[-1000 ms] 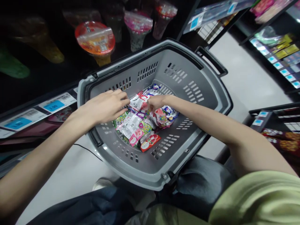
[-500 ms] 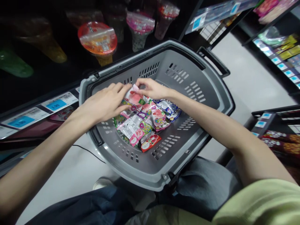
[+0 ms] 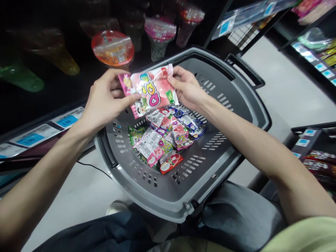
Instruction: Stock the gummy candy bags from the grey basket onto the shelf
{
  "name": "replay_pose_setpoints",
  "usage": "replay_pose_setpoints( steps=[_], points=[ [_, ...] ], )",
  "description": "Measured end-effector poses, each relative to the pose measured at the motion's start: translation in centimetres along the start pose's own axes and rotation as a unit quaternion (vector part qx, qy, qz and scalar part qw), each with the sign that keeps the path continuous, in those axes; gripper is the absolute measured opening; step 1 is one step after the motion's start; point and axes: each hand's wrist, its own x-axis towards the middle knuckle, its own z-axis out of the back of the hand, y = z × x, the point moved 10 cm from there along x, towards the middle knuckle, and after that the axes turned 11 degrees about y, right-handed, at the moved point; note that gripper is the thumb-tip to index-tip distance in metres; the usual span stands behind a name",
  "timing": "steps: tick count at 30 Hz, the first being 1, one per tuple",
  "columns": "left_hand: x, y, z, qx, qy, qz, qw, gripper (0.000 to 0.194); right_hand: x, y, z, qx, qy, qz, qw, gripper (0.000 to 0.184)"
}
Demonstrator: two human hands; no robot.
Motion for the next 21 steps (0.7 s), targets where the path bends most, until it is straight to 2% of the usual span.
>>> replay_pose_setpoints(
  steps=[2,5,8,10,12,14,16,19,21],
  points=[
    [0.1,0.5,-0.1,-0.044,0.004,-0.002,0.999,0.046,0.0,0.3,0.8,0.006,-0.004,0.002,1.000,0.043],
    [0.3,0.7,-0.1,-0.057,-0.002,-0.012,0.998,0.033,-0.2,-0.2,0.6,-0.016,0.057,-0.049,0.997,0.045],
    [0.2,0.1,0.0,-0.049,-0.014,-0.039,0.998,0.025,-0.8,-0.8,-0.8,-0.055,0.155,-0.101,0.981,0.052],
    [0.1,-0.5,-0.3,-0.047,-0.003,-0.057,0.997,0.025,-1.1,-0.7,-2.2,-0.073,0.198,-0.093,0.973,0.056],
    [0.0,-1.1,-0.7,-0.039,0.021,-0.066,0.997,0.026,-1.3,-0.4,-4.0,-0.092,0.221,-0.062,0.969,0.052],
    [-0.1,-1.7,-1.1,-0.029,0.043,-0.071,0.996,0.025,-1.5,-0.2,-5.8,-0.115,0.223,-0.037,0.967,0.044],
    [-0.3,-2.1,-1.3,-0.032,0.056,-0.077,0.995,0.025,-1.7,0.0,-6.8,-0.133,0.197,-0.028,0.971,0.040],
    [-0.5,-2.6,-1.3,-0.055,0.054,-0.078,0.994,0.029,-2.1,0.6,-6.8,-0.151,0.142,-0.034,0.978,0.043],
    [-0.7,-2.8,-1.0,-0.073,0.035,-0.072,0.994,0.032,-2.4,1.1,-6.6,-0.150,0.131,-0.033,0.979,0.045]
  ],
)
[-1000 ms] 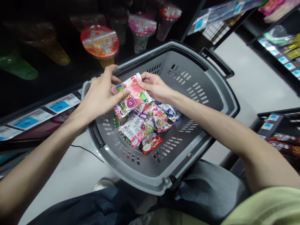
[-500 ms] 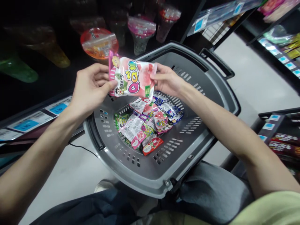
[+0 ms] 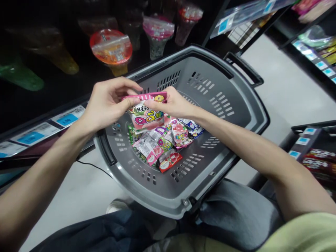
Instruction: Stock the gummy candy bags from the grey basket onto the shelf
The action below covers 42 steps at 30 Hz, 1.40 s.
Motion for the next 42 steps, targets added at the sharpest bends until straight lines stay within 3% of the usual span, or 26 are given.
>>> replay_pose_setpoints(
  steps=[4,9,12,19,26,33,42],
  points=[
    [0.1,0.0,1.0,-0.043,-0.044,0.003,0.998,0.033,-0.4,0.2,0.6,0.025,-0.033,0.020,0.999,0.051],
    [1.0,2.0,-0.4,-0.065,0.038,0.037,0.996,0.044,-0.6,-0.5,1.3,0.044,-0.107,0.031,0.993,0.050],
    [0.9,2.7,-0.9,-0.069,0.060,0.045,0.995,0.044,-0.8,-0.7,1.9,0.043,-0.134,0.022,0.990,0.047],
    [0.5,3.2,-0.6,-0.048,0.039,0.051,0.997,0.037,-0.7,-1.2,1.4,0.050,-0.064,-0.004,0.997,0.042],
    [0.3,3.0,-0.3,-0.039,0.014,0.059,0.997,0.031,-0.5,-0.7,1.1,0.019,-0.048,0.007,0.999,0.053],
    [0.6,3.6,-0.6,-0.098,0.031,0.086,0.991,0.035,-0.3,-0.5,1.6,-0.005,-0.076,-0.010,0.997,0.066],
    [0.4,4.0,0.5,-0.103,-0.027,0.081,0.991,0.032,-0.2,-1.0,1.8,-0.010,-0.017,-0.020,1.000,0.060]
  ],
)
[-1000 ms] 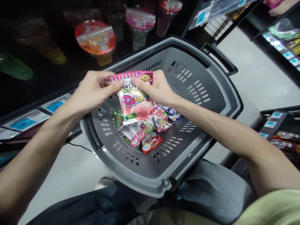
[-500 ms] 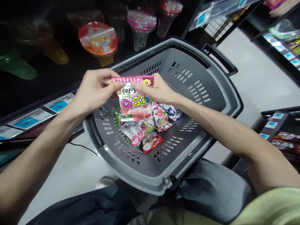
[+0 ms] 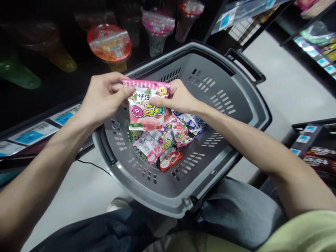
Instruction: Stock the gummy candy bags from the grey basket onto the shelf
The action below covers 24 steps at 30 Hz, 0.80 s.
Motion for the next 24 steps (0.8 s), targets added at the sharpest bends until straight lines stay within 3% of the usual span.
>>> replay_pose_setpoints(
  steps=[12,24],
  points=[
    [0.3,-0.4,-0.4,-0.028,0.013,-0.008,0.999,0.036,0.5,-1.6,1.2,0.048,-0.082,-0.008,0.995,0.060],
    [0.3,-0.1,-0.3,0.018,0.013,0.000,1.000,0.024,0.0,0.3,1.3,0.002,-0.101,0.022,0.995,0.056]
  ],
)
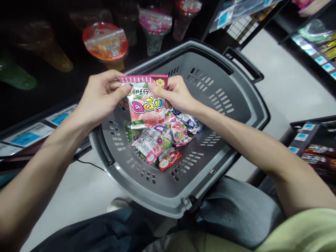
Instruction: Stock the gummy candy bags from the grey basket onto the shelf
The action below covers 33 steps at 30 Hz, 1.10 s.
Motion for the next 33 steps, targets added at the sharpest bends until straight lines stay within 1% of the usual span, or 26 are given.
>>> replay_pose_setpoints(
  steps=[6,18,33],
  points=[
    [0.08,0.06,-0.12,-0.009,0.008,-0.005,1.000,0.026,0.10,-0.25,-0.06,-0.003,0.007,-0.002,1.000,0.057],
    [0.04,0.16,0.07,-0.020,-0.002,-0.005,1.000,0.026,-0.09,-0.43,0.08,-0.047,0.001,-0.026,0.999,0.059],
    [0.03,0.15,0.06,-0.023,-0.002,-0.002,1.000,0.027,-0.02,-0.52,-0.05,-0.022,0.008,-0.017,1.000,0.058]
  ],
)
